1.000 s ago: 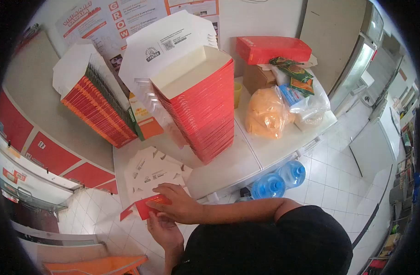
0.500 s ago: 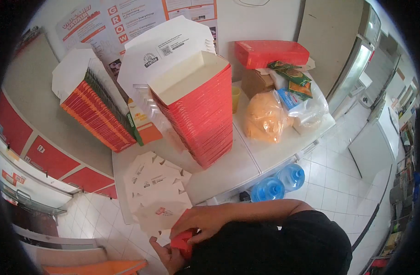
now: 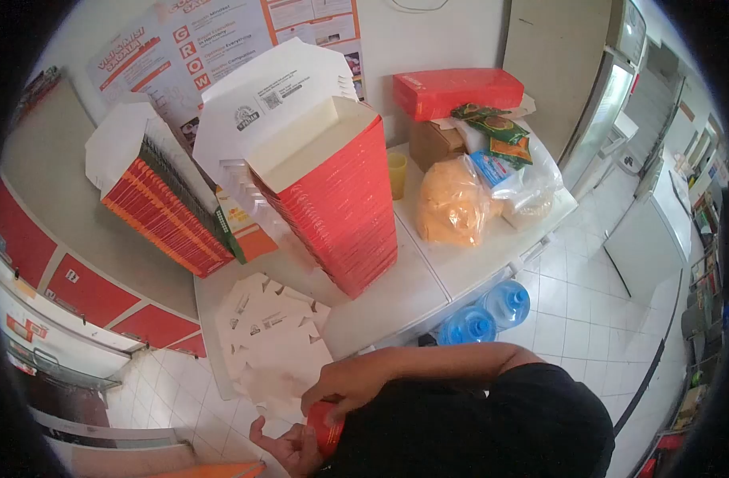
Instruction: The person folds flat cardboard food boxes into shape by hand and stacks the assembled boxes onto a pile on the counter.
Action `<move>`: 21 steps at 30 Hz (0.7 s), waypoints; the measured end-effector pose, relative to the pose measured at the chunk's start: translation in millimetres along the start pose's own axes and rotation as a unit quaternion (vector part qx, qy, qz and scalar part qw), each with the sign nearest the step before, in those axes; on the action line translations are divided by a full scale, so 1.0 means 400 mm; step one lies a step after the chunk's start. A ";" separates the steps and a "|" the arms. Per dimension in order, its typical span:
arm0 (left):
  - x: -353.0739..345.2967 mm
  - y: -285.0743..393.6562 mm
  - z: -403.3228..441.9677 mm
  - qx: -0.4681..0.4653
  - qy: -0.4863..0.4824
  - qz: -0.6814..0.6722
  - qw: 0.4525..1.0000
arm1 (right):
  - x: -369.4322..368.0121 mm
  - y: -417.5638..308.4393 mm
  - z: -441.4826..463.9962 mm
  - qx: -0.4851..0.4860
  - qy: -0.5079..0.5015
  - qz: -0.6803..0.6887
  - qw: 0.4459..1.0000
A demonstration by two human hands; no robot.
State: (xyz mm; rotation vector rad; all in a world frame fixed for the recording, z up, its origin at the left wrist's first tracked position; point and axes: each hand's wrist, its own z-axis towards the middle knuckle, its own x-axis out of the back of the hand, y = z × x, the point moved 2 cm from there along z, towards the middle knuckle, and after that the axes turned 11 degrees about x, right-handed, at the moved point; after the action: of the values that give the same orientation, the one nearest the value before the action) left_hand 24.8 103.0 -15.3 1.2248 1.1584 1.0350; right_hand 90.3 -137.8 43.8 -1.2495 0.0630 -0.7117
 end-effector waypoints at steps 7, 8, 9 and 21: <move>0.130 0.005 0.084 -0.069 0.228 0.132 0.962 | 0.028 -0.034 0.011 -0.063 0.148 -0.210 0.964; 0.072 0.094 0.097 -0.090 0.296 0.090 0.947 | 0.055 -0.037 0.013 -0.078 0.213 -0.124 0.966; 0.151 0.069 0.104 -0.055 0.336 0.020 0.940 | 0.061 0.003 0.008 -0.020 0.319 -0.139 0.937; 0.073 0.178 0.122 0.090 0.176 -0.130 0.972 | -0.013 0.027 0.127 0.120 0.369 -0.236 0.891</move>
State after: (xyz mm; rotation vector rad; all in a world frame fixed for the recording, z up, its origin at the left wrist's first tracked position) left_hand 79.0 130.7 52.6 1.0150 1.6723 0.9866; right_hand 112.3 -91.0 50.0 -0.6958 0.2923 -1.5494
